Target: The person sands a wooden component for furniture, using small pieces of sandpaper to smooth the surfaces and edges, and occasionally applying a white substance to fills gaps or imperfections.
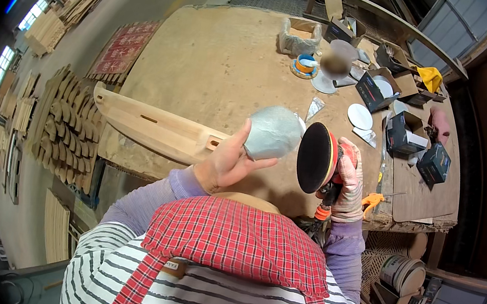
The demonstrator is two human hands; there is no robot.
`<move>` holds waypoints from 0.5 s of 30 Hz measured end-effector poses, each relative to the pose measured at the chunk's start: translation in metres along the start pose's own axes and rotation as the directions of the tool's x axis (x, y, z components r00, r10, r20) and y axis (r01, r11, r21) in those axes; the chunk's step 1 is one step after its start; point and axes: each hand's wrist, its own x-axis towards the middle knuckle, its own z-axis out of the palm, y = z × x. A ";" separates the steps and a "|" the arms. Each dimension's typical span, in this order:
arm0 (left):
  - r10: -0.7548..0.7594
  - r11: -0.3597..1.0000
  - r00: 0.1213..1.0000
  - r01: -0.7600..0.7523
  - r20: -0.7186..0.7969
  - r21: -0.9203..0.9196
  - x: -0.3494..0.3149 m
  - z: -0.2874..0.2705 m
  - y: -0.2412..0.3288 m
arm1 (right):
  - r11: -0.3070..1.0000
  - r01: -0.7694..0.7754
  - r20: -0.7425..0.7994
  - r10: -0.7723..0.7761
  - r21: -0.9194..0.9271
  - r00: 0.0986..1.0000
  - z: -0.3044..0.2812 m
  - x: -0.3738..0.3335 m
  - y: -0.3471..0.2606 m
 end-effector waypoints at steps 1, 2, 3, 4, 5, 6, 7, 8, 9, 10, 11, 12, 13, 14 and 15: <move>-0.003 1.000 1.000 0.003 -0.001 0.004 -0.001 0.001 -0.001 | 1.000 -0.011 -0.004 0.011 0.026 1.000 0.002 -0.002 -0.002; -0.008 1.000 1.000 0.008 0.004 0.007 -0.002 0.003 -0.001 | 0.999 -0.016 -0.011 0.017 0.050 1.000 0.004 -0.004 -0.005; -0.014 1.000 1.000 0.013 0.009 0.011 -0.002 0.004 0.000 | 1.000 -0.012 -0.011 0.012 0.029 1.000 0.004 -0.005 -0.007; -0.020 1.000 1.000 0.020 0.013 0.008 -0.002 0.004 0.000 | 1.000 -0.012 -0.012 0.012 0.007 1.000 0.006 -0.007 -0.010; -0.014 1.000 1.000 0.013 0.025 0.017 -0.002 0.004 -0.001 | 1.000 -0.016 -0.011 0.016 -0.012 1.000 0.007 -0.008 -0.012; -0.008 1.000 0.999 0.007 0.037 0.027 -0.002 0.004 -0.002 | 0.999 -0.025 -0.012 0.025 -0.032 1.000 0.010 -0.010 -0.014; -0.011 0.999 0.999 0.010 0.035 0.034 -0.003 0.004 -0.002 | 0.998 -0.031 -0.019 0.030 -0.053 0.999 0.012 -0.011 -0.016; -0.015 0.999 0.999 0.013 0.038 0.041 -0.003 0.006 -0.003 | 0.997 -0.034 -0.029 0.032 -0.076 0.999 0.013 -0.013 -0.019; -0.018 0.999 0.999 0.016 0.040 0.049 -0.002 0.008 -0.003 | 0.994 -0.037 -0.038 0.033 -0.098 0.999 0.014 -0.014 -0.020; -0.026 0.998 0.999 0.024 0.038 0.065 -0.002 0.010 -0.005 | 0.997 0.001 -0.040 -0.004 -0.077 0.999 0.014 -0.013 -0.016; -0.034 0.996 0.999 0.031 0.037 0.079 -0.002 0.012 -0.007 | 0.996 0.003 -0.049 -0.007 -0.091 0.999 0.017 -0.015 -0.019; -0.042 0.995 0.999 0.038 0.035 0.094 -0.002 0.014 -0.009 | 0.995 0.005 -0.058 -0.011 -0.103 0.998 0.020 -0.017 -0.022; -0.040 0.998 0.996 0.037 0.078 0.044 0.001 0.008 -0.013 | 0.992 0.026 -0.065 -0.034 -0.120 0.997 0.023 -0.019 -0.022; -0.039 0.998 0.995 0.034 0.090 0.048 0.000 0.009 -0.016 | 0.990 0.045 -0.071 -0.055 -0.135 0.996 0.026 -0.020 -0.020; -0.037 0.998 0.994 0.032 0.101 0.053 -0.001 0.009 -0.018 | 0.987 0.064 -0.076 -0.076 -0.149 0.994 0.029 -0.021 -0.019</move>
